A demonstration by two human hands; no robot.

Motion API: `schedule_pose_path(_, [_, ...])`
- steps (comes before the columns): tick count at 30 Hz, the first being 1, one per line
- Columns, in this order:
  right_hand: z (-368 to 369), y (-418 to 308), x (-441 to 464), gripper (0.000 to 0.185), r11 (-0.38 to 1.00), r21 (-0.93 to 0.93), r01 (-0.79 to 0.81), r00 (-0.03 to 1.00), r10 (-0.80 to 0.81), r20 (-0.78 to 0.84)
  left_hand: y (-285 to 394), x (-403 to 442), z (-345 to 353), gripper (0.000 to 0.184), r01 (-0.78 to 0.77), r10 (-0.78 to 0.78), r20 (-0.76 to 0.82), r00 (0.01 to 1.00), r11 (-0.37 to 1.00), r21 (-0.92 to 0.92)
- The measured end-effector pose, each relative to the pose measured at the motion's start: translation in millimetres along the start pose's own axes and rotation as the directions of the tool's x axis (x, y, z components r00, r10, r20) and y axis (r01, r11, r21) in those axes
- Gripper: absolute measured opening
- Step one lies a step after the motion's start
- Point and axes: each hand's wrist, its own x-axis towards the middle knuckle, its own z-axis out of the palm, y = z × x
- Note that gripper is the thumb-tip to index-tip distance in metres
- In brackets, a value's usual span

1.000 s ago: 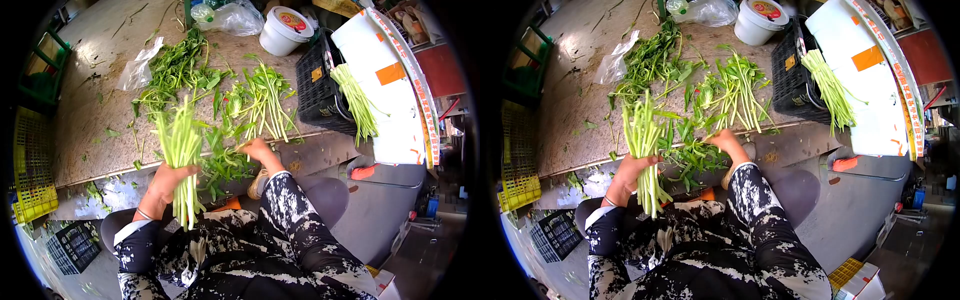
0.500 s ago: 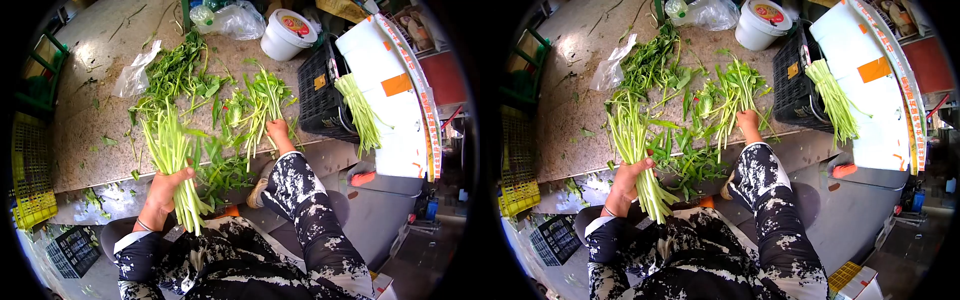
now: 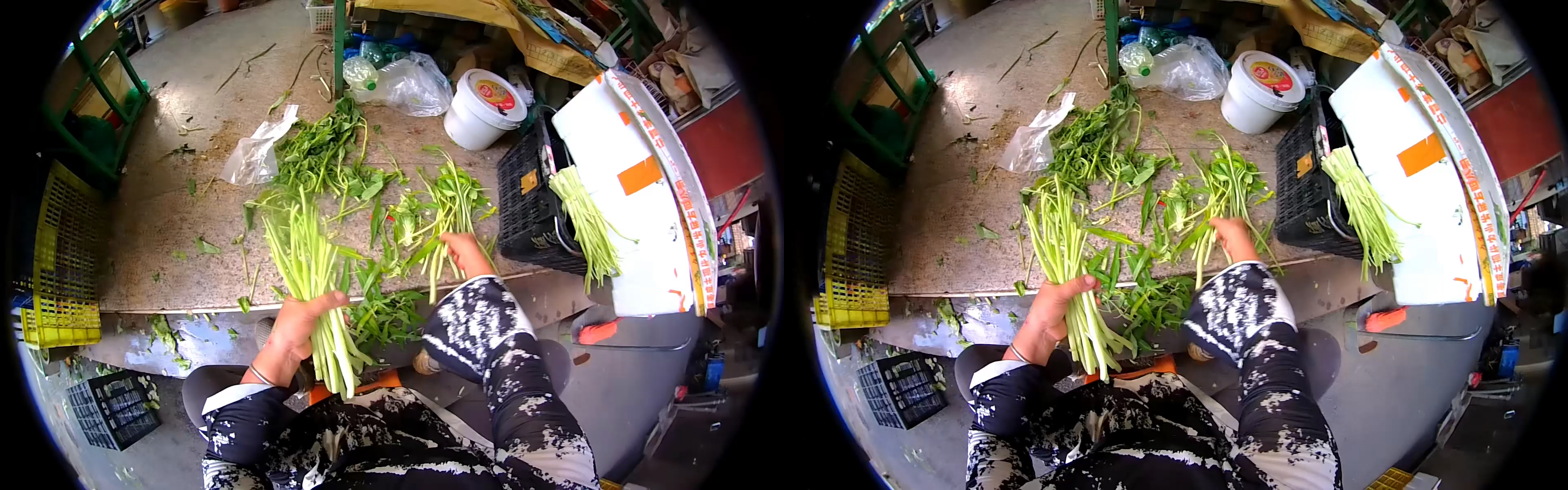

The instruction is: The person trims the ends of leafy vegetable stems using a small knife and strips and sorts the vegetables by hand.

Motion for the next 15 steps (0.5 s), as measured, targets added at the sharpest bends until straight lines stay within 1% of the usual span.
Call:
schedule_pose_path(1, [-18, -14, -5, 0.022, 1.000, 0.021, -0.022, 0.999, 0.021, 0.034, 2, -1, 2, 0.026, 0.003, -0.003, 0.010, 1.000, 1.000, -0.009])
schedule_pose_path(3, [-59, -23, 10, 0.018, 0.973, 0.214, 0.081, 0.977, -0.120, 0.178, 6, -3, 7, 0.026, 0.005, -0.005, 0.015, 1.000, 1.000, 0.004])
schedule_pose_path(4, [-76, -24, 12, 0.018, 0.821, 0.570, 0.032, 0.940, -0.218, 0.262, 3, -1, 7, 0.024, -0.022, 0.022, 0.011, 1.000, 1.000, -0.016])
schedule_pose_path(5, [-94, -21, 5, 0.018, 0.550, 0.833, -0.056, 0.893, -0.346, 0.288, 2, 1, 6, 0.023, -0.031, 0.032, 0.054, 0.998, 0.999, -0.022])
schedule_pose_path(6, [-101, -16, 5, 0.017, 0.419, 0.903, -0.099, 0.910, -0.328, 0.252, 2, 0, 9, 0.021, -0.033, 0.035, 0.058, 0.998, 0.999, -0.031])
schedule_pose_path(7, [-104, -5, 15, 0.019, 0.644, 0.754, -0.131, 0.917, -0.210, 0.339, 3, -1, 12, 0.020, -0.045, 0.048, 0.056, 0.997, 0.998, -0.042])
schedule_pose_path(8, [-103, -8, -13, 0.020, 0.862, 0.507, -0.010, 0.952, -0.147, 0.269, 3, -1, 15, 0.018, -0.059, 0.060, 0.047, 0.997, 0.998, -0.026])
schedule_pose_path(9, [-94, -14, -38, 0.022, 0.979, 0.190, 0.071, 0.978, -0.106, 0.178, 3, -1, 16, 0.018, -0.065, 0.067, 0.062, 0.996, 0.998, -0.022])
schedule_pose_path(10, [-85, -16, -35, 0.022, 0.870, 0.486, 0.083, 0.966, -0.189, 0.174, 1, -1, 16, 0.017, -0.066, 0.068, 0.070, 0.995, 0.997, -0.026])
schedule_pose_path(11, [-79, -13, -22, 0.023, 0.675, 0.734, 0.075, 0.953, -0.266, 0.147, -1, 0, 16, 0.016, -0.063, 0.065, 0.074, 0.995, 0.998, -0.028])
schedule_pose_path(12, [-80, -8, -9, 0.025, 0.605, 0.794, 0.068, 0.920, -0.346, 0.186, -2, 1, 15, 0.015, -0.055, 0.056, 0.078, 0.995, 0.998, -0.018])
schedule_pose_path(13, [-79, -10, -12, 0.023, 0.630, 0.776, 0.033, 0.915, -0.332, 0.231, -5, 0, 14, 0.015, -0.045, 0.046, 0.086, 0.995, 0.999, -0.007])
schedule_pose_path(14, [-72, -12, -24, 0.020, 0.760, 0.627, 0.168, 0.933, -0.328, 0.148, -6, 1, 15, 0.015, -0.049, 0.049, 0.086, 0.995, 0.999, -0.011])
schedule_pose_path(15, [-66, -17, -34, 0.017, 0.855, 0.437, 0.280, 0.938, -0.340, 0.063, -5, 2, 16, 0.015, -0.055, 0.056, 0.084, 0.995, 0.998, -0.017])
